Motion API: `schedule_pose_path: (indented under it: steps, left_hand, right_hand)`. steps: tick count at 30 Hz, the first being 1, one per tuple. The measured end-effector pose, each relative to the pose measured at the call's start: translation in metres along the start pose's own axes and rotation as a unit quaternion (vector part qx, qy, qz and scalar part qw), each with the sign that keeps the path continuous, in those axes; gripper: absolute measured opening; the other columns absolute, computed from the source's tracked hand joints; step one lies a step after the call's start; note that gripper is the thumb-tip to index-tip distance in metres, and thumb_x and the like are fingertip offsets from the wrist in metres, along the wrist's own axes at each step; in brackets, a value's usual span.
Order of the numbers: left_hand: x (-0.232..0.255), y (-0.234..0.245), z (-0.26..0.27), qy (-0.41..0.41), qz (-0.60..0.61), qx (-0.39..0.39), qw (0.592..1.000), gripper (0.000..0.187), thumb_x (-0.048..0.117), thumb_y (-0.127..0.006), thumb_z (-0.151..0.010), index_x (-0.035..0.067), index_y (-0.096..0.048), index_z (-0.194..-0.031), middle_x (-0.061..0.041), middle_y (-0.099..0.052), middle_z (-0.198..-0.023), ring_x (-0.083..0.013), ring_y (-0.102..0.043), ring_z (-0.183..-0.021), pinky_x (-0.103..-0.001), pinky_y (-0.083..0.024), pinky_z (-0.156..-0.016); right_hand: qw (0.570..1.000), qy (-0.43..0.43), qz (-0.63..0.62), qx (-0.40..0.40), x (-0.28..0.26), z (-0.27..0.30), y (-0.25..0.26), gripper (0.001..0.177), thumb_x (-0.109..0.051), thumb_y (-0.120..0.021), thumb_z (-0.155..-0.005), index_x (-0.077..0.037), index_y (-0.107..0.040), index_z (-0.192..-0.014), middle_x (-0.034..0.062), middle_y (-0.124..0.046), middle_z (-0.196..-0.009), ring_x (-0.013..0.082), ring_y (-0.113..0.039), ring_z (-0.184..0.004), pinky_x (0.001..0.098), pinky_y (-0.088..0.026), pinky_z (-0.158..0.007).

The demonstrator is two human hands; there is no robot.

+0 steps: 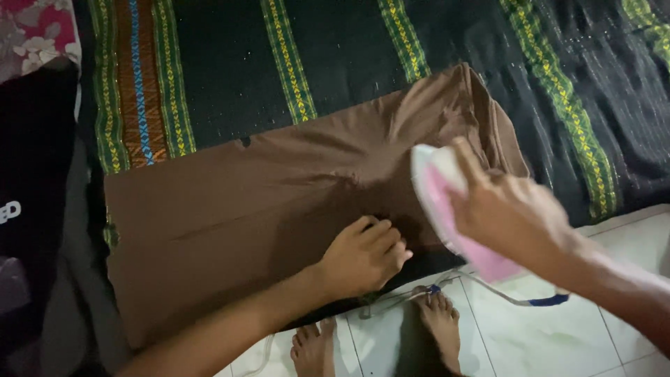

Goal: Ironing and folding a brown t-shirt on a bed.

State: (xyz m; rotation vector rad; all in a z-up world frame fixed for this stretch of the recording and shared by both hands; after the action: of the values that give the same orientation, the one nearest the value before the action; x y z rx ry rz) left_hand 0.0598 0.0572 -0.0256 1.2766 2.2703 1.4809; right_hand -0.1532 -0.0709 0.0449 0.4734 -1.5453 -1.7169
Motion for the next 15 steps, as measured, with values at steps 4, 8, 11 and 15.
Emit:
schedule_pose_path:
  steps: [4,8,11,15]
  left_hand:
    - [-0.002,-0.007,0.001,0.004,0.011,0.026,1.0,0.018,0.017,-0.07,-0.098,0.002,-0.067,-0.105,-0.013,-0.061,-0.102,-0.0307,-0.061,-0.1,-0.045,-0.048,-0.087]
    - [-0.01,-0.006,-0.014,0.108,0.039,0.029,0.993,0.027,0.012,-0.067,-0.093,0.001,-0.067,-0.118,-0.017,-0.064,-0.113,-0.0338,-0.062,-0.105,-0.046,-0.05,-0.09]
    - [-0.017,0.012,-0.045,0.22,-0.001,0.062,0.974,0.039,0.014,-0.064,-0.092,-0.005,-0.057,-0.125,-0.026,-0.057,-0.128,-0.0414,-0.056,-0.121,-0.048,-0.048,-0.1]
    - [-0.025,0.006,-0.042,0.259,-0.063,0.087,0.96,0.063,0.023,-0.059,-0.094,-0.016,-0.044,-0.141,-0.035,-0.043,-0.148,-0.0467,-0.041,-0.143,-0.05,-0.038,-0.114]
  right_hand:
    - [0.991,-0.124,-0.037,-0.025,0.013,-0.004,0.039,0.079,-0.041,-0.053,-0.099,-0.001,-0.019,-0.158,0.0312,-0.071,-0.095,0.0406,-0.072,-0.062,0.049,-0.06,-0.057]
    - [0.966,-0.209,-0.112,-0.101,0.023,-0.004,0.056,0.095,-0.041,-0.054,-0.099,-0.009,-0.009,-0.176,0.0238,-0.074,-0.073,0.0388,-0.072,-0.056,0.0489,-0.061,-0.06]
    - [0.973,-0.168,-0.126,-0.09,0.007,-0.001,0.05,0.092,-0.041,-0.053,-0.099,-0.004,-0.013,-0.173,0.0235,-0.071,-0.08,0.0359,-0.071,-0.05,0.0478,-0.06,-0.056]
    - [0.987,-0.101,-0.093,-0.087,-0.022,-0.014,0.041,0.082,-0.043,-0.048,-0.102,0.005,-0.022,-0.163,0.0302,-0.064,-0.117,0.0312,-0.069,-0.047,0.0449,-0.058,-0.049]
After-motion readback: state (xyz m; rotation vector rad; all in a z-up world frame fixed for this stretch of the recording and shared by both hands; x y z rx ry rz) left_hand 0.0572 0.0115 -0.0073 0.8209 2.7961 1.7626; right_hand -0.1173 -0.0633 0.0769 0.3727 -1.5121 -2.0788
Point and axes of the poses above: each hand's wrist, its own z-axis away from the middle knuckle, its own y-axis out of the back of the hand, x = y × z, the point moved 2 cm from there along -z, towards the middle knuckle
